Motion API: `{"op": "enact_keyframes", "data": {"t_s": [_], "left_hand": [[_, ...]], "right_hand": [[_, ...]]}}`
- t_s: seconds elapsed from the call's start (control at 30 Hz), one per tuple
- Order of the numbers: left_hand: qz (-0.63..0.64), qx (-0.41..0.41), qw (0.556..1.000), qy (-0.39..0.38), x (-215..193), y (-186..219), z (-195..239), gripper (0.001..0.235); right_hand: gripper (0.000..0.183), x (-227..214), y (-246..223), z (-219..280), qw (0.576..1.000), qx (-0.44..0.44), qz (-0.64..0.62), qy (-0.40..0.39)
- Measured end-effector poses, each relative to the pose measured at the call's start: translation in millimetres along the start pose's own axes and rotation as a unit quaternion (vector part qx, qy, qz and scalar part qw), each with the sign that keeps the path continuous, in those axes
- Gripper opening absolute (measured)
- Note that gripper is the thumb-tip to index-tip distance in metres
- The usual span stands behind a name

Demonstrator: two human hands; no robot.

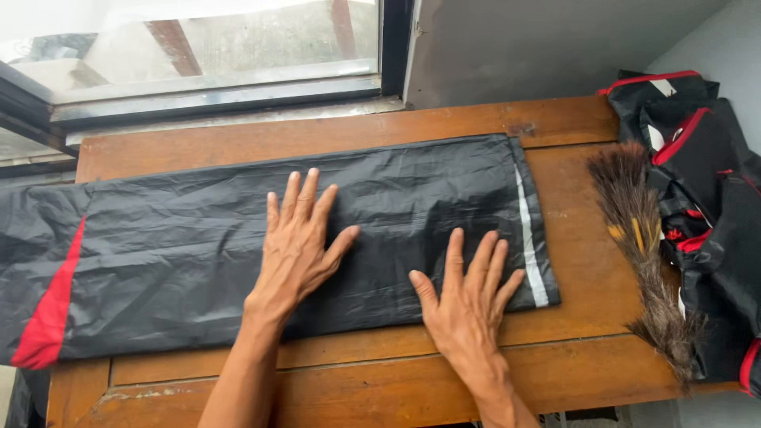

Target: The person folds a large black tarp with red accents on a wooden table. They use a small brush to smooth the material and remove wrinkles while folding it into a compact roll.

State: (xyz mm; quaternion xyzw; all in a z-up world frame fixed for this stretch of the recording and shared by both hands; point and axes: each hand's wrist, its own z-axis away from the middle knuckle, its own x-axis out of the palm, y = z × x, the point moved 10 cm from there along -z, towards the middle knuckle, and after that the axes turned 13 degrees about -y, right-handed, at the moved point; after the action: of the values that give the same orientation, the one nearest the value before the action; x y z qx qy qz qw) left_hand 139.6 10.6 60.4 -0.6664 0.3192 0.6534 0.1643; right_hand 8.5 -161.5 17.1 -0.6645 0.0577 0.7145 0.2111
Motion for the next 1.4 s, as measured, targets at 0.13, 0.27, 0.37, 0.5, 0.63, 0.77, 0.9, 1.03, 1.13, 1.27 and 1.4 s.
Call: {"op": "enact_keyframes", "data": {"t_s": [0.13, 0.27, 0.37, 0.5, 0.63, 0.77, 0.9, 1.03, 1.13, 1.27, 1.4], "left_hand": [[-0.004, 0.009, 1.0, -0.026, 24, 11, -7, 0.072], [-0.027, 0.009, 1.0, -0.003, 22, 15, -5, 0.068], [-0.021, -0.001, 1.0, -0.002, 23, 11, -7, 0.069], [-0.019, -0.011, 1.0, 0.002, 25, 11, -8, 0.07], [-0.025, -0.015, 0.999, 0.019, 27, 15, -9, 0.071], [0.034, -0.043, 0.997, -0.059, 53, 3, -9, 0.074], [0.058, -0.039, 0.994, -0.08, 47, 4, -13, 0.073], [0.065, -0.033, 0.994, -0.086, 41, 6, -14, 0.073], [0.065, -0.037, 0.993, -0.086, 43, 7, -15, 0.073], [0.054, -0.042, 0.994, -0.08, 45, 9, -15, 0.073], [0.033, -0.048, 0.995, -0.083, 47, 6, -13, 0.074]], "right_hand": [[0.079, -17, -35, 3, 0.995, -0.081, 0.027, 0.056], [0.07, -4, -12, -6, 0.991, -0.11, 0.073, -0.011], [0.071, -15, 44, -19, 0.995, -0.015, 0.084, -0.049], [0.066, -29, 79, -19, 0.993, 0.091, 0.067, -0.019], [0.066, -53, -45, -34, 0.974, -0.102, 0.105, 0.175], [0.068, 2, -108, -58, 0.963, -0.25, -0.034, 0.09], [0.058, -11, -72, -71, 0.973, -0.209, 0.05, 0.082], [0.057, -29, 12, -77, 0.977, -0.141, 0.101, 0.125], [0.064, -9, 64, -91, 0.999, -0.002, 0.031, -0.021], [0.066, -37, -4, -79, 0.982, -0.095, 0.075, 0.143], [0.063, 3, -64, -64, 0.982, -0.187, 0.006, 0.028]]}}
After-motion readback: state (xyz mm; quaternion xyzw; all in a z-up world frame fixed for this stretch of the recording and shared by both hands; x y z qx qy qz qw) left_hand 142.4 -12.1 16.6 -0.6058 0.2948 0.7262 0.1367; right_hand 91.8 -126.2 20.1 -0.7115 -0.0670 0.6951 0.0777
